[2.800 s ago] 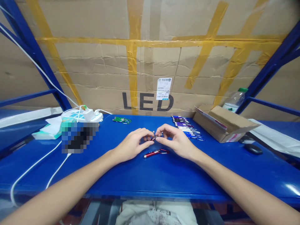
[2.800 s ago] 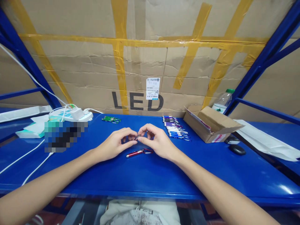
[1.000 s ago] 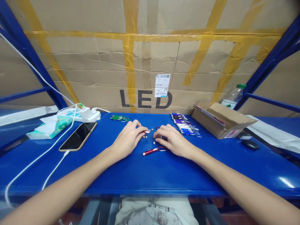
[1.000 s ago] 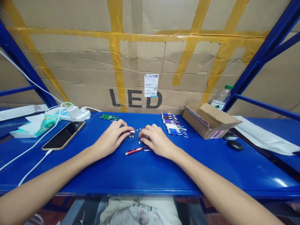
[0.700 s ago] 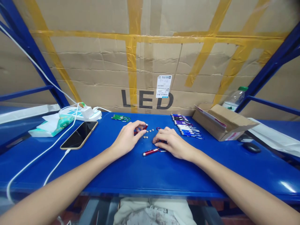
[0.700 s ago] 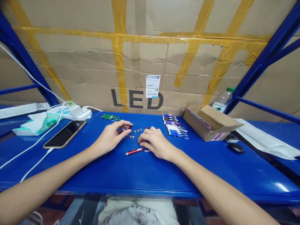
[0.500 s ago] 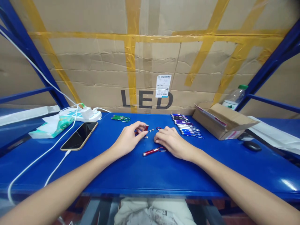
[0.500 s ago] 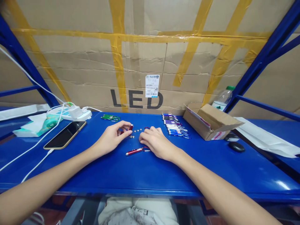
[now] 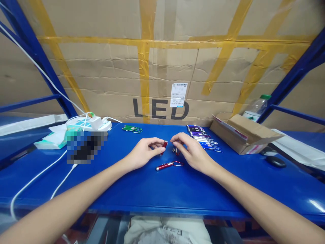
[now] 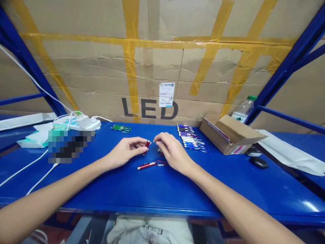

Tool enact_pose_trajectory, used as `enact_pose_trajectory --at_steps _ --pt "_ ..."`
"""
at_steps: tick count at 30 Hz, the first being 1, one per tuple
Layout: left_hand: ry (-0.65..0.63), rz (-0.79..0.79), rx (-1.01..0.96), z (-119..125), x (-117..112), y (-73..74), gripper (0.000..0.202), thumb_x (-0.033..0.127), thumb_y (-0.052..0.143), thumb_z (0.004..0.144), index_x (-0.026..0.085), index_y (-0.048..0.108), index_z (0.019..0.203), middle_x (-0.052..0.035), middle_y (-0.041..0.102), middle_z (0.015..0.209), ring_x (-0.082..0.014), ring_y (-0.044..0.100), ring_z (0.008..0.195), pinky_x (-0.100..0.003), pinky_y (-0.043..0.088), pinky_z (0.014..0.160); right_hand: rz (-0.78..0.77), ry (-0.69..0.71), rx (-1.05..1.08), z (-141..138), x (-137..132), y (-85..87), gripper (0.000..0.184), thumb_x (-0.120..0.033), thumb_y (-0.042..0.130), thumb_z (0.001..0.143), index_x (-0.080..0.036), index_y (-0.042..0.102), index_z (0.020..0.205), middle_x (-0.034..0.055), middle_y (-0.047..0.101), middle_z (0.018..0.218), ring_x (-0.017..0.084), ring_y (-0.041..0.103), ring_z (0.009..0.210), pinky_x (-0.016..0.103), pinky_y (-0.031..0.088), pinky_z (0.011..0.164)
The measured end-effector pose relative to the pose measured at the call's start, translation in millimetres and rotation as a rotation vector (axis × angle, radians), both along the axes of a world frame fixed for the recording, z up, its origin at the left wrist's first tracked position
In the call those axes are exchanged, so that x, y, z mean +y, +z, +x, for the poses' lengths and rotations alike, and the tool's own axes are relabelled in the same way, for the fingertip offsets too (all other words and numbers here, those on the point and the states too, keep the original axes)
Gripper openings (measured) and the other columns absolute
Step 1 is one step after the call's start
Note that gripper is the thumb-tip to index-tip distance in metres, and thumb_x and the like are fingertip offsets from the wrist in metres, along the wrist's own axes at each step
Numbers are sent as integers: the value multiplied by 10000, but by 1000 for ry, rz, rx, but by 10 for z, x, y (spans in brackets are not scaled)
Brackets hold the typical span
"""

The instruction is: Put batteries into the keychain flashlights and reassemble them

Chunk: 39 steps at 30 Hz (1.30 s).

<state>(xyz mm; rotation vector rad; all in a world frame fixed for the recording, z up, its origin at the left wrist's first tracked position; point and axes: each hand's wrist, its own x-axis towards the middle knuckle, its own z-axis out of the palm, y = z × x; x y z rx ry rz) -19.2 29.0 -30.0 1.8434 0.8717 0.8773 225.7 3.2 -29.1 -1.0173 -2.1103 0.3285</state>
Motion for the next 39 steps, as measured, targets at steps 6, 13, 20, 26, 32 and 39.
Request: enact_pose_trajectory --at_steps 6,13,20,26,32,39 --pt "-6 -5 47 11 -25 -32 389 412 807 878 165 829 1178 -60 811 978 -187 680 825 -314 543 790 -81 3 163 -32 13 -46 181 -287 452 1138 -254 629 1110 38 662 1026 201 643 867 351 512 820" --pt "-16 -27 27 15 -19 -22 429 429 818 868 155 829 1198 -74 810 983 -193 669 842 -315 528 795 -114 -27 236 -12 1 -30 230 -349 409 1155 -251 582 1040 12 604 896 196 598 816 341 487 769" --pt "-20 -9 45 16 -36 -7 420 437 826 857 152 833 1165 -68 794 951 -185 657 819 -307 523 771 -54 -11 167 -21 5 -33 195 -308 452 1143 -251 623 1068 39 653 989 210 633 887 361 495 828" --pt "13 27 40 36 -39 -43 412 440 848 826 151 820 1118 -77 814 976 -187 685 811 -294 524 730 36 0 153 -36 -45 31 210 -294 465 1136 -256 663 1193 69 686 1096 221 658 973 383 527 897" --pt "9 6 32 49 -54 -52 382 446 857 836 157 780 1075 -94 826 1023 -201 722 858 -273 500 678 -31 4 267 -53 -53 31 110 -350 618 1068 -253 616 1119 50 702 1029 218 681 923 360 566 837" --pt "74 82 60 47 -81 -51 320 412 824 869 172 777 1075 -74 819 1013 -180 705 823 -260 475 666 -4 37 185 -56 -59 14 135 -323 542 1114 -263 656 1151 55 721 1070 218 688 939 357 553 842"
